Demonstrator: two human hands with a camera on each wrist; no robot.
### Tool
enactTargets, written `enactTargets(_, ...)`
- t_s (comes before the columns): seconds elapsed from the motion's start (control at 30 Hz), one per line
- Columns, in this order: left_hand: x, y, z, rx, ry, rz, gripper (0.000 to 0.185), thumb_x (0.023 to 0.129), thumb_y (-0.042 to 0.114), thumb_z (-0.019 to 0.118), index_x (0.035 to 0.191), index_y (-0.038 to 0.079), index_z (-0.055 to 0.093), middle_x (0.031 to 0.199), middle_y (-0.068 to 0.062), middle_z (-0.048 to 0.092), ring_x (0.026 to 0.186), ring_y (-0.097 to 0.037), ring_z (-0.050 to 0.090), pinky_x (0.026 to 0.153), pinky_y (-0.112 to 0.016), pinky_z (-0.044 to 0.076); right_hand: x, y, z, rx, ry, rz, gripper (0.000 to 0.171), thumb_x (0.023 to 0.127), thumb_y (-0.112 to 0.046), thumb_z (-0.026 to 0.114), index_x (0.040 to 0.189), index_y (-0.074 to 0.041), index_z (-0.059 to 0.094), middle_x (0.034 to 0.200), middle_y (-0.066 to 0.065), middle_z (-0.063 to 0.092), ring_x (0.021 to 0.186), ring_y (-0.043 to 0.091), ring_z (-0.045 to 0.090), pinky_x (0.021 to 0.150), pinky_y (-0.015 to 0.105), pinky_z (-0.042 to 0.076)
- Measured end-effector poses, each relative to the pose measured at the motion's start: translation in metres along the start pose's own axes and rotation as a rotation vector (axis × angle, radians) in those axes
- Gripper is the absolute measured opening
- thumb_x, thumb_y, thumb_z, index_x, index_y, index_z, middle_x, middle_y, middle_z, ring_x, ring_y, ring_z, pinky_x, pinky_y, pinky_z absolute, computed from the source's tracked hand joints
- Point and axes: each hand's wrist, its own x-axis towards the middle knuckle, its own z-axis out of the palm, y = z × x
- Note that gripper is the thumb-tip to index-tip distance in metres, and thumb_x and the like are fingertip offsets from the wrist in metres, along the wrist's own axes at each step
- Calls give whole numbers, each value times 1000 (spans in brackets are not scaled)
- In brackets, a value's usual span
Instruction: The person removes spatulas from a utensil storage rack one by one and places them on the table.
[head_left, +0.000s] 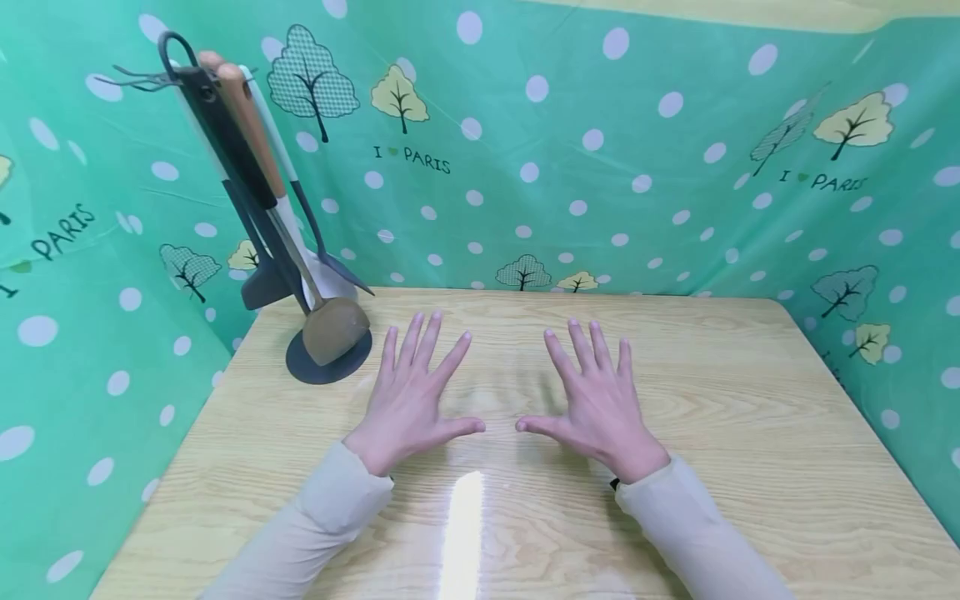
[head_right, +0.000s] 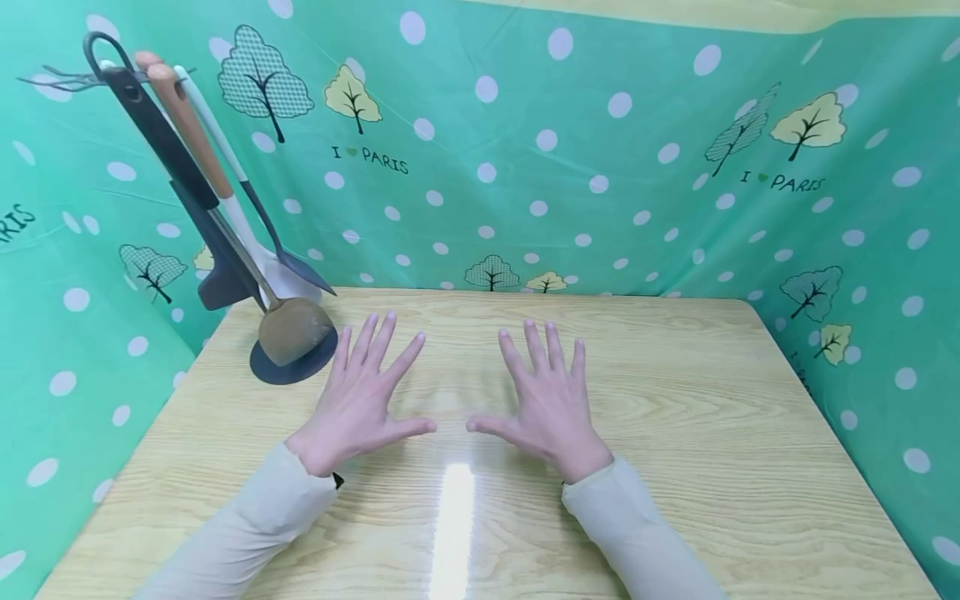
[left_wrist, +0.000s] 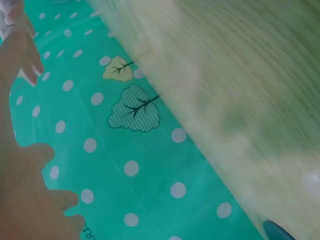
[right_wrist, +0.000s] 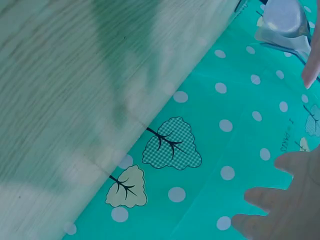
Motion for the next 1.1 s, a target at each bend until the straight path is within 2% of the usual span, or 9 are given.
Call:
enactTargets(0.27,-10,-10,-2,5,6,-27,109,65,89,48,153,29,21,159,-17,5,145,-36,-2,114,-58,-1,7,-8,0,5,9,-34,116,64,-94,39,154,-24,19,157,16,17,145,36,4,112,62,0)
enactTargets(0.5,-23,-18,-4,9,40,-25,109,66,87,52,152,26,25,157,-20,12,144,-39,6,114,-58,4,12,-20,3,6,25,-67,112,67,-92,40,153,-21,22,155,17,22,143,38,13,112,62,6)
enactTargets(0.8,-42,-32,-7,-52,96,-46,107,69,79,60,152,20,27,156,-23,13,144,-39,4,114,-55,11,22,-37,7,33,44,-117,109,70,-89,42,151,-18,28,153,17,29,142,38,18,113,59,9)
enactTargets(1.1,-58,-48,-14,-74,126,-61,104,70,73,65,151,18,30,157,-20,12,143,-41,11,114,-55,13,33,-55,12,98,83,-190,104,73,-84,47,150,-16,31,150,17,33,141,38,21,114,57,12)
